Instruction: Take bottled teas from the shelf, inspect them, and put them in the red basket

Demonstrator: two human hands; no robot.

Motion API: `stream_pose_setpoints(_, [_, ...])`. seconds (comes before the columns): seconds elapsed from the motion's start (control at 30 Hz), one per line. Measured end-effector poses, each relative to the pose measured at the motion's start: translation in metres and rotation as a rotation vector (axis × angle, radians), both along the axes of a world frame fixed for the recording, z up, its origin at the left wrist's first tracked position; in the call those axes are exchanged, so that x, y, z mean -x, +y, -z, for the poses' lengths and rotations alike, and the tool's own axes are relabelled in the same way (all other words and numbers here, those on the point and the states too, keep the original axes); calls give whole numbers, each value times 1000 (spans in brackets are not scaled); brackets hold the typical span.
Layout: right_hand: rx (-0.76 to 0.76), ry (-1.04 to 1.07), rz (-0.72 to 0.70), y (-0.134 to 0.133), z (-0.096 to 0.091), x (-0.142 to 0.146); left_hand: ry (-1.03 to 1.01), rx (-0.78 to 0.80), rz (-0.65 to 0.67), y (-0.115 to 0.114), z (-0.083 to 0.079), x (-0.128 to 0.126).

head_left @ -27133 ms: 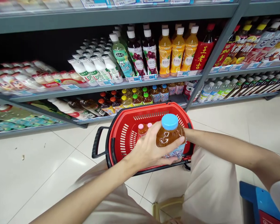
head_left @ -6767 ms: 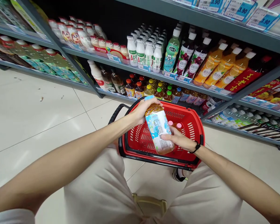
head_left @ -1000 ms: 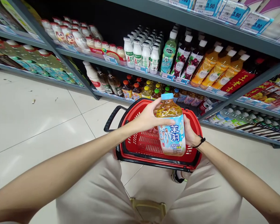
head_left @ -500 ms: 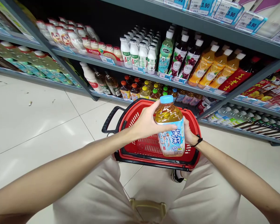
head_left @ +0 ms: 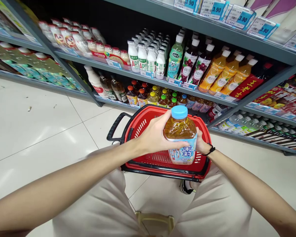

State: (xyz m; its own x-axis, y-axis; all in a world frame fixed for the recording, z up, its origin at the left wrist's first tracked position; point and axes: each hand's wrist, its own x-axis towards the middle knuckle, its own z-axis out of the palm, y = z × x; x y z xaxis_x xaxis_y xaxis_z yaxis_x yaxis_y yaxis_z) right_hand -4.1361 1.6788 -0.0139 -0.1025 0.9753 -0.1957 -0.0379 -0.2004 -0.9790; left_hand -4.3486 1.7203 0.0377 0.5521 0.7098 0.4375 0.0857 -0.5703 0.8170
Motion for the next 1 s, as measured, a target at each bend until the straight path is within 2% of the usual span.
stream_pose_setpoints(0.17, [15, 32, -73, -2, -7, 5, 6, 12, 10, -1, -1, 1])
stream_pose_setpoints(0.27, [60, 42, -83, -2, -9, 7, -18, 88, 30, 0, -3, -1])
stream_pose_setpoints(0.37, [95, 104, -102, -1, -9, 8, -88, 269, 87, 10, 1, -5])
stream_pose_setpoints(0.43, [136, 171, -111, -1, -8, 10, -151, 440, 105, 22, 9, -9])
stream_pose_setpoints(0.53, [247, 274, -143, -1, -8, 13, -205, 667, 43, 46, 26, -12])
stream_pose_setpoints(0.6, [310, 348, -173, -1, -11, 13, -258, 750, 23, 60, 36, -11])
stream_pose_setpoints(0.67, [326, 436, -201, -1, -16, 12, -342, 799, 48, 70, 40, -9])
stream_pose_setpoints(0.8, [310, 527, -315, -2, -23, 11, -426, 868, 51, 81, 40, -5])
stream_pose_setpoints(0.87, [299, 493, -324, -4, -24, 12, -404, 898, 55, 85, 41, -4])
stream_pose_setpoints(1.0, [190, 343, -246, -7, -17, 19, -343, 893, 125, 92, 49, -2])
